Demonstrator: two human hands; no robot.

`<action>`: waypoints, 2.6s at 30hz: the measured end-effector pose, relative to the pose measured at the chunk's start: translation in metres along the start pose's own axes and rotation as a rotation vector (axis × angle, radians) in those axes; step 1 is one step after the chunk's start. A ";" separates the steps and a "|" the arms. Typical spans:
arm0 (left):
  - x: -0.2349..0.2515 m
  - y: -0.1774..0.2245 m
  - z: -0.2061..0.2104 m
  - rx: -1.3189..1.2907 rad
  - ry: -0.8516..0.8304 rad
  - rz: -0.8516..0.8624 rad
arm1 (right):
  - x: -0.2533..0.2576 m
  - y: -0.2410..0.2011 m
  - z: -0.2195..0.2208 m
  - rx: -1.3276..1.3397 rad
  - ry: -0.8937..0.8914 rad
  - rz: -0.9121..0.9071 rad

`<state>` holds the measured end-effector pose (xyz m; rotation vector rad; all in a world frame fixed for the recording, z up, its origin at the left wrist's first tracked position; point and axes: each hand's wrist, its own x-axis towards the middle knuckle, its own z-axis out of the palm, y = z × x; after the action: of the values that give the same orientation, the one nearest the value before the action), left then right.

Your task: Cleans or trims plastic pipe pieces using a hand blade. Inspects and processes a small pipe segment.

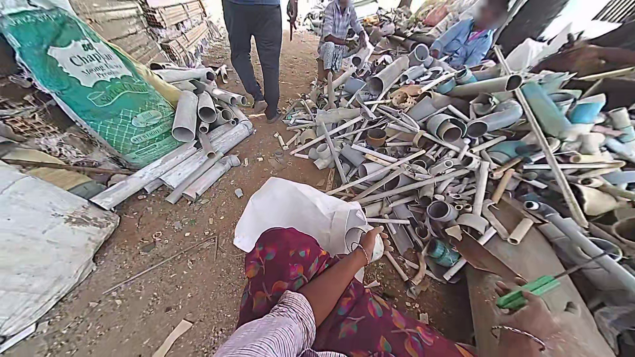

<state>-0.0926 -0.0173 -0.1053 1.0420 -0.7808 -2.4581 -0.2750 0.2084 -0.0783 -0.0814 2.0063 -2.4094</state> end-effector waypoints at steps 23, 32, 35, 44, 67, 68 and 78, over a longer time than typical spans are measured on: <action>-0.001 -0.004 -0.001 0.233 0.036 -0.164 | -0.053 0.027 0.053 -0.317 -0.325 0.119; 0.001 -0.009 -0.002 0.276 -0.010 -0.154 | -0.050 0.035 0.054 -0.312 -0.321 0.137; 0.002 -0.010 -0.002 0.291 -0.020 -0.159 | -0.047 0.039 0.053 -0.270 -0.298 0.140; 0.003 -0.010 -0.003 0.231 -0.021 -0.120 | -0.052 0.040 0.054 -0.532 -0.417 0.014; -0.003 -0.008 -0.001 0.241 -0.138 0.040 | -0.098 0.053 0.079 -0.828 -0.692 -0.150; -0.005 -0.008 0.001 0.278 -0.138 0.023 | -0.099 0.051 0.079 -0.812 -0.681 -0.160; -0.001 -0.012 0.002 0.370 -0.130 -0.020 | -0.088 0.054 0.075 -0.872 -0.698 -0.242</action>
<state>-0.0948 -0.0067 -0.1106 1.0196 -1.3103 -2.4733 -0.1850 0.1286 -0.1212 -1.0251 2.4948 -1.0958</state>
